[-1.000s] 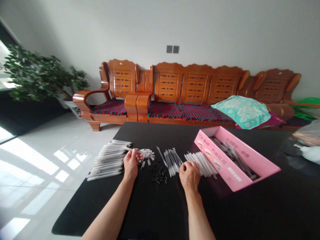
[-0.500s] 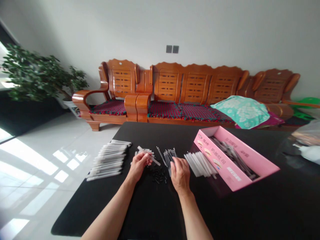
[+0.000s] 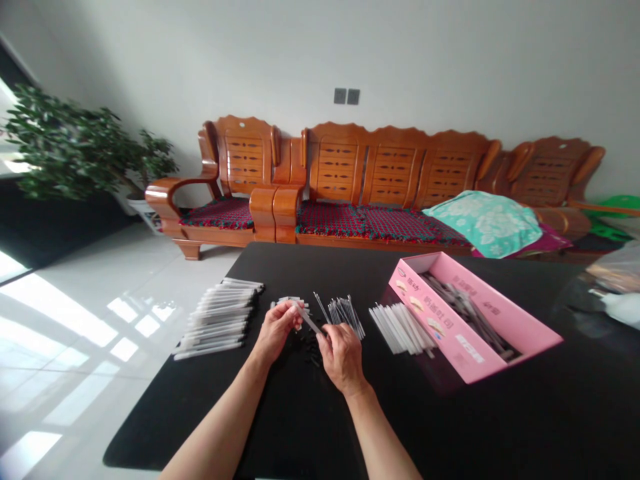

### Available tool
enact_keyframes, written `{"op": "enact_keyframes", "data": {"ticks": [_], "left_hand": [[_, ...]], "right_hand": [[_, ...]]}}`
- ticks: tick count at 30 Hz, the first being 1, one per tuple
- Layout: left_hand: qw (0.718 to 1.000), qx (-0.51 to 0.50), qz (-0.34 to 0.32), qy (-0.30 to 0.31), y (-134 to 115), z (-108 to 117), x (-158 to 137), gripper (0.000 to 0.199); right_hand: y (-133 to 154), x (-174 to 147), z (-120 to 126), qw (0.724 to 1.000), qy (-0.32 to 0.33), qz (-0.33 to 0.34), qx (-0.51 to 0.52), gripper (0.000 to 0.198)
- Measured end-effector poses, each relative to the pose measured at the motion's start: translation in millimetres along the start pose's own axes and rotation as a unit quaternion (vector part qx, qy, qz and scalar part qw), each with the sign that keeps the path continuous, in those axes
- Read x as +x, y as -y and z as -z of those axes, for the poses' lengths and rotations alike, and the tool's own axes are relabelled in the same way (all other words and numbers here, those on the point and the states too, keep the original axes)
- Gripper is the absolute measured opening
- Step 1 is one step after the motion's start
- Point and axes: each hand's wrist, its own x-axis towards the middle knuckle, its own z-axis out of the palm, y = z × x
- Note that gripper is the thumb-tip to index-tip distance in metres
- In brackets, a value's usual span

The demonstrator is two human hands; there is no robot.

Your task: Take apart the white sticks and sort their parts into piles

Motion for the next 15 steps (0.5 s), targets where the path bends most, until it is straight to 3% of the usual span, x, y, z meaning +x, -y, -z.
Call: {"op": "enact_keyframes", "data": {"ticks": [7,11,15], "left_hand": [[0.998,0.011,0.013,0.062,3,-11,-6,0.032],[0.998,0.031,0.015,0.043,2,-11,-5,0.031],[0.998,0.046,0.033,-0.015,3,-8,-3,0.031]], "right_hand": [[2,-3,-4,0.999,0.023,-0.018,0.013,0.023],[6,-3,-5,0.998,0.047,-0.013,0.036,0.026],[11,0,-7,0.999,0.035,0.007,-0.024,0.03]]}}
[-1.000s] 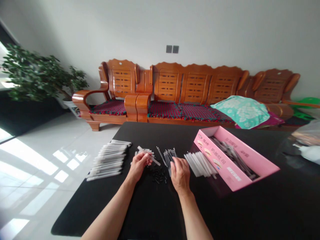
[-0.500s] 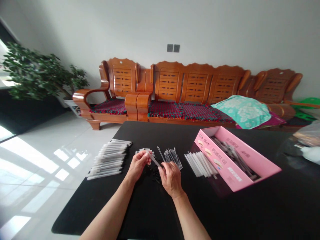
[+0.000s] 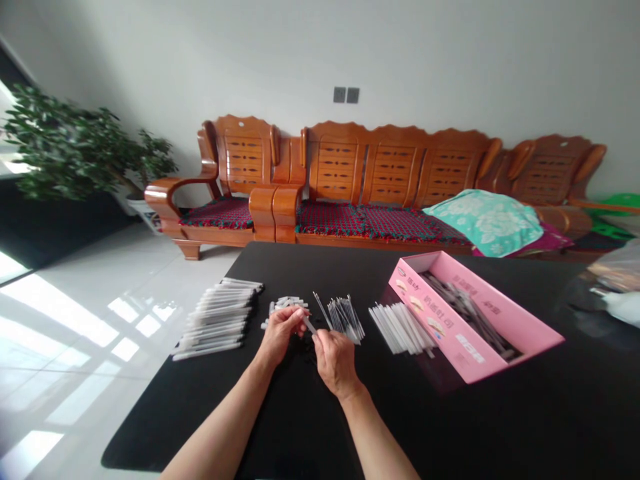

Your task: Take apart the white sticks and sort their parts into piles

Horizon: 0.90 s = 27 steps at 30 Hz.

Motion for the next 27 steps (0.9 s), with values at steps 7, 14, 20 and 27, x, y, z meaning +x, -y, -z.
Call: {"op": "enact_keyframes", "data": {"ticks": [7,14,20,27], "left_hand": [[1.0,0.001,0.004,-0.005,3,7,2,0.03],[0.997,-0.047,-0.015,0.053,-3,12,2,0.027],[0.999,-0.052,-0.015,0.006,-3,7,3,0.027],[0.998,-0.055,-0.018,-0.039,-4,8,5,0.03]], "right_hand": [[6,3,0,0.998,-0.024,0.016,-0.061,0.033],[16,8,14,0.885,0.132,-0.222,0.386,0.04],[13,16,22,0.969,0.099,-0.117,0.196,0.04],[11,20,10,0.999,0.018,0.003,-0.032,0.037]]}}
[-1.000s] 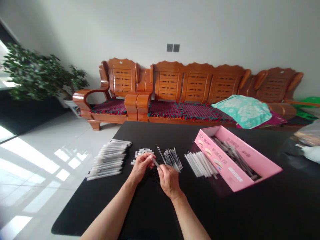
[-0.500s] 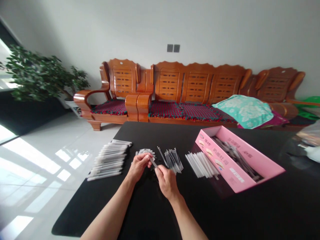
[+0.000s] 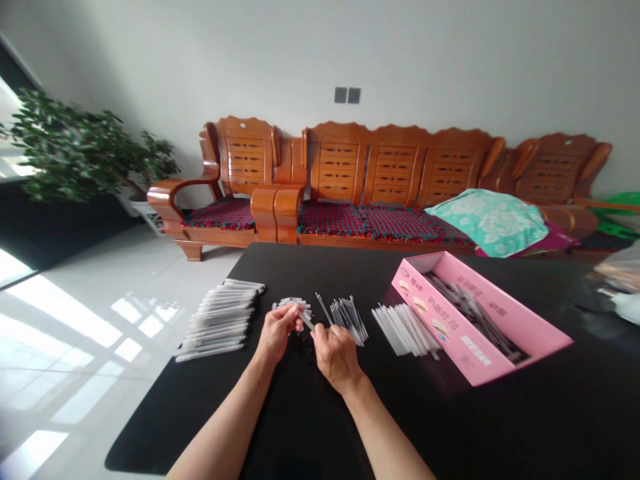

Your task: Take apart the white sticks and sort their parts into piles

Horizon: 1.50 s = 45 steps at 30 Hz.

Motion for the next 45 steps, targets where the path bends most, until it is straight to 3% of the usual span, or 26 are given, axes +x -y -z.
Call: {"op": "enact_keyframes", "data": {"ticks": [2,3,4,7,8,9,10,11,13,15,17,20,24,29,32,40,45], "left_hand": [[1.0,0.0,-0.005,0.009,-3,2,0,0.031],[1.0,-0.001,-0.008,0.015,-5,3,0,0.031],[1.0,-0.004,-0.01,0.021,-7,3,0,0.031],[0.999,-0.016,-0.012,0.039,-10,1,-2,0.032],[0.999,-0.018,-0.01,0.044,-11,-1,-2,0.032],[0.999,-0.017,-0.008,0.046,-11,-2,-3,0.032],[0.999,-0.014,-0.005,0.046,-10,-3,-4,0.032],[0.999,-0.007,-0.001,0.047,-10,-3,-3,0.033],[1.0,0.006,-0.002,0.03,-10,1,-1,0.034],[0.999,-0.003,-0.029,-0.022,-12,8,3,0.034],[0.992,-0.031,-0.078,-0.094,-15,16,8,0.032],[0.989,-0.003,-0.105,-0.108,-17,19,9,0.03],[0.979,0.152,-0.109,-0.086,-10,12,3,0.034],[0.919,0.332,-0.147,-0.156,-7,17,3,0.03],[0.882,0.401,-0.166,-0.184,-6,23,6,0.024],[0.848,0.472,-0.166,-0.176,-4,21,9,0.017],[0.85,0.463,-0.176,-0.176,-4,20,9,0.016]], "right_hand": [[3,4,3,0.989,0.038,-0.074,0.127,0.038],[5,7,5,0.966,0.064,-0.125,0.216,0.039],[6,9,7,0.929,0.092,-0.179,0.311,0.04],[7,11,11,0.763,0.167,-0.296,0.55,0.044],[7,11,11,0.717,0.182,-0.313,0.596,0.044],[7,10,11,0.69,0.186,-0.32,0.622,0.044],[8,8,11,0.689,0.181,-0.316,0.627,0.043],[8,7,11,0.718,0.167,-0.299,0.606,0.043],[8,3,13,0.841,0.115,-0.226,0.478,0.041],[5,-3,16,0.956,0.047,-0.118,0.264,0.039],[-2,-11,16,0.997,-0.012,-0.034,0.072,0.034],[-22,-25,15,0.995,-0.066,-0.009,-0.072,0.028],[-67,-38,22,0.971,-0.136,-0.082,-0.177,0.027],[-137,-49,49,0.915,-0.17,-0.155,-0.331,0.029],[-165,-55,57,0.905,-0.152,-0.157,-0.364,0.026],[-176,-61,50,0.914,-0.146,-0.147,-0.347,0.026],[-163,-48,46,0.914,-0.178,-0.14,-0.337,0.022]]}}
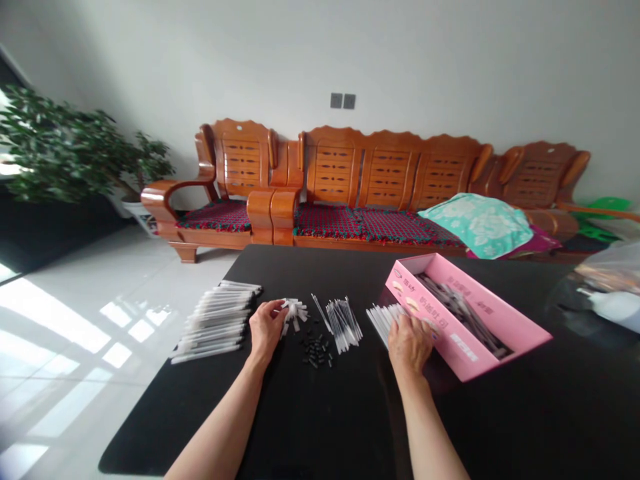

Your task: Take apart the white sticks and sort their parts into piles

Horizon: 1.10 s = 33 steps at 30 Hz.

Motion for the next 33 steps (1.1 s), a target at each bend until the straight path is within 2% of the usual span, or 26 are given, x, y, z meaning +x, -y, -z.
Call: {"op": "enact_keyframes", "data": {"ticks": [6,9,12,15,18,21,25,27,30,33], "left_hand": [[1.0,-0.022,-0.008,-0.017,-1,1,0,0.013],[0.999,-0.037,-0.022,0.003,-3,0,-6,0.013],[0.997,-0.058,-0.04,0.026,-6,-1,-13,0.012],[0.997,-0.051,-0.048,0.033,-8,5,-14,0.012],[0.998,0.006,-0.047,0.049,-6,24,-7,0.012],[0.99,0.093,-0.066,0.087,0,58,-1,0.009],[0.963,0.202,-0.104,0.145,12,109,-7,0.011],[0.947,0.24,-0.109,0.182,19,126,-14,0.013],[0.932,0.254,-0.122,0.227,28,136,-23,0.018],[0.933,0.249,-0.123,0.228,34,134,-26,0.021]], "right_hand": [[50,2,11,0.994,-0.032,-0.034,0.1,0.025],[74,-7,17,0.987,-0.022,-0.019,0.155,0.026],[82,-14,19,0.985,-0.021,-0.01,0.171,0.025],[79,-15,18,0.986,-0.033,-0.012,0.161,0.023],[76,-15,16,0.986,-0.039,-0.008,0.159,0.021],[76,-15,15,0.987,-0.037,-0.006,0.157,0.021],[78,-17,14,0.989,-0.038,-0.013,0.145,0.021],[78,-17,13,0.989,-0.039,-0.014,0.145,0.02],[79,-17,12,0.988,-0.038,-0.014,0.147,0.02],[79,-17,12,0.987,-0.036,-0.013,0.154,0.021]]}}
